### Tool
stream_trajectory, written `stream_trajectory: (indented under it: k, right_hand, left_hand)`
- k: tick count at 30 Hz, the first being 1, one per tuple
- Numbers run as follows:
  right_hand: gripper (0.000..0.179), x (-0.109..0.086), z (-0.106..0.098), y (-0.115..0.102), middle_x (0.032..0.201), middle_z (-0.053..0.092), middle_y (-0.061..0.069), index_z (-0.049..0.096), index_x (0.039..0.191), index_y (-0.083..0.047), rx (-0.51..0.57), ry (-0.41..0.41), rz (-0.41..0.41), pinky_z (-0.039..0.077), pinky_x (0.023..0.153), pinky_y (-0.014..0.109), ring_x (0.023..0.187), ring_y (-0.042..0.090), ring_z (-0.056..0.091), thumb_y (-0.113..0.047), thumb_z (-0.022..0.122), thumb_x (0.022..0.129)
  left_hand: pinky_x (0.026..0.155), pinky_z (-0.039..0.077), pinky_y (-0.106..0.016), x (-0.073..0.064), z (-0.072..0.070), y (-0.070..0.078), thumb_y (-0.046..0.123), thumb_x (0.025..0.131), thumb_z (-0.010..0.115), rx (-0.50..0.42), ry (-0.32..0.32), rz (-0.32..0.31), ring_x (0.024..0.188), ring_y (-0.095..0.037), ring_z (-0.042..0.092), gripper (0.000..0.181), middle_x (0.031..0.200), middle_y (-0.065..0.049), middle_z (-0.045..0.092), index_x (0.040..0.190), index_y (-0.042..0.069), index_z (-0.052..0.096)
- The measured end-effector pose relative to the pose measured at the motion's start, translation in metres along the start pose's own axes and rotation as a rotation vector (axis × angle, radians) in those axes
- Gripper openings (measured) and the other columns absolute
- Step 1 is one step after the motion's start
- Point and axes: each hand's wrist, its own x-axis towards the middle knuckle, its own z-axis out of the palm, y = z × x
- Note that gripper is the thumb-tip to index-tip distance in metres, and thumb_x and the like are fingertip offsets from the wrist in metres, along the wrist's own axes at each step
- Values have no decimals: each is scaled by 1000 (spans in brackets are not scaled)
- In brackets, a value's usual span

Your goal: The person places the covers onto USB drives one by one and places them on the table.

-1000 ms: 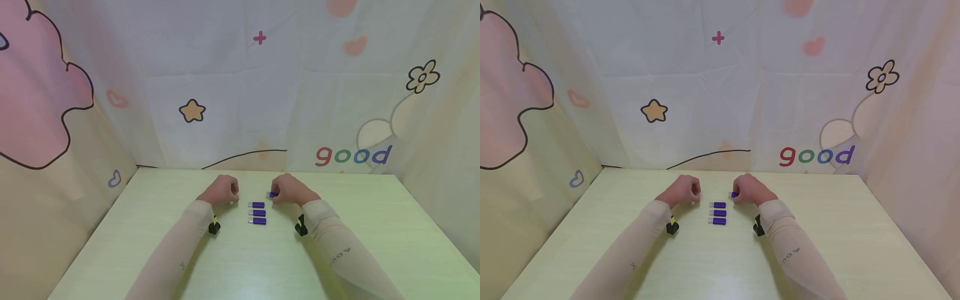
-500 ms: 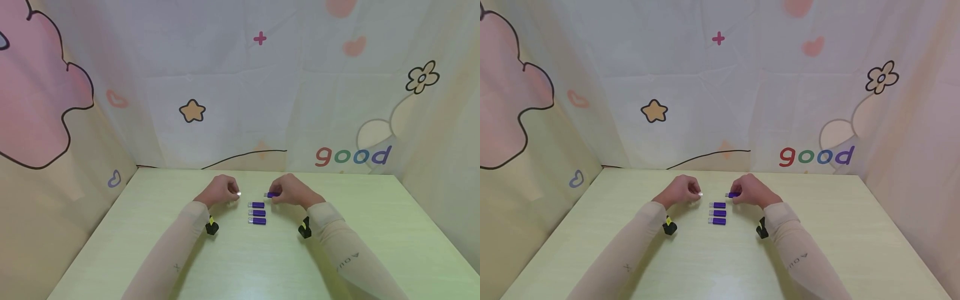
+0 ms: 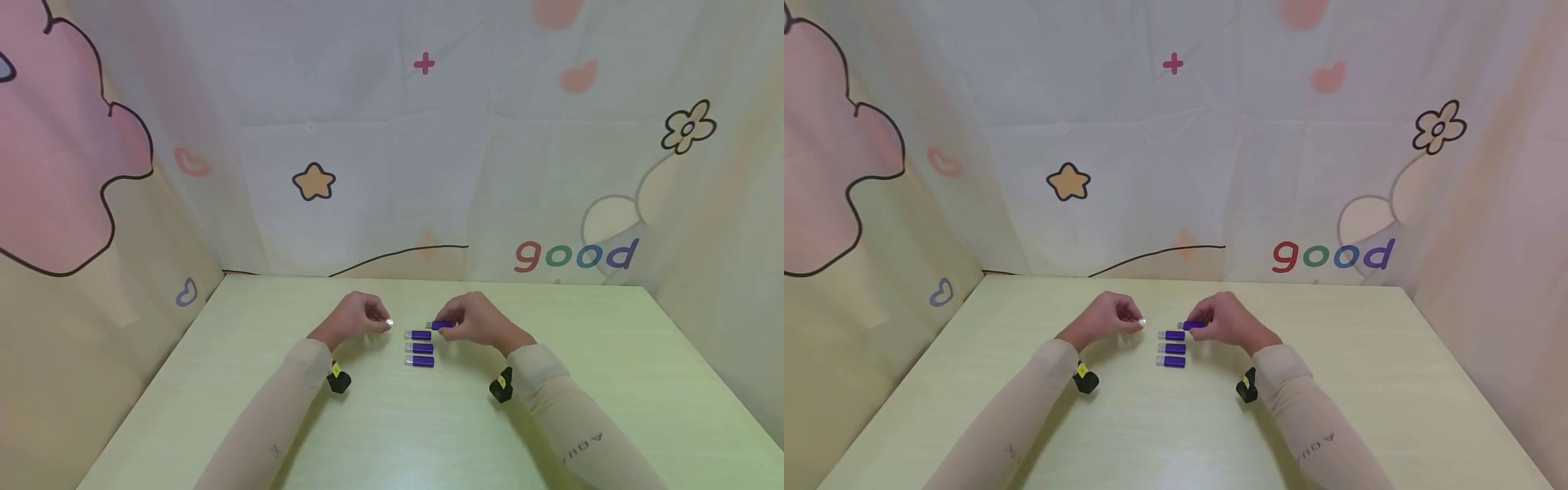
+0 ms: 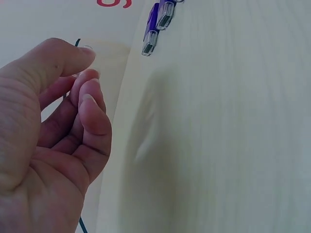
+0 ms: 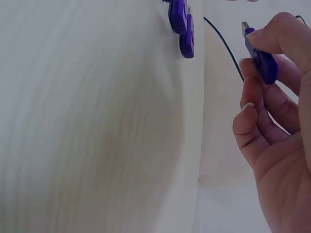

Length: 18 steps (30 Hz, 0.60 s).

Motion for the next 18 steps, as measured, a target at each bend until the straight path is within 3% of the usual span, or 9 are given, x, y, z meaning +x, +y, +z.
stream_trajectory:
  k: [18]
  right_hand:
    - [15,-12,5,-10,90,77,-5,82,100,-16,96,43,-98,56,70,26,75,12,64,-18,82,85]
  left_hand:
    - [76,59,-27,-25,6,20,11,83,84,-120,-33,67,79,-14,68,9,88,-2,76,89,8,78]
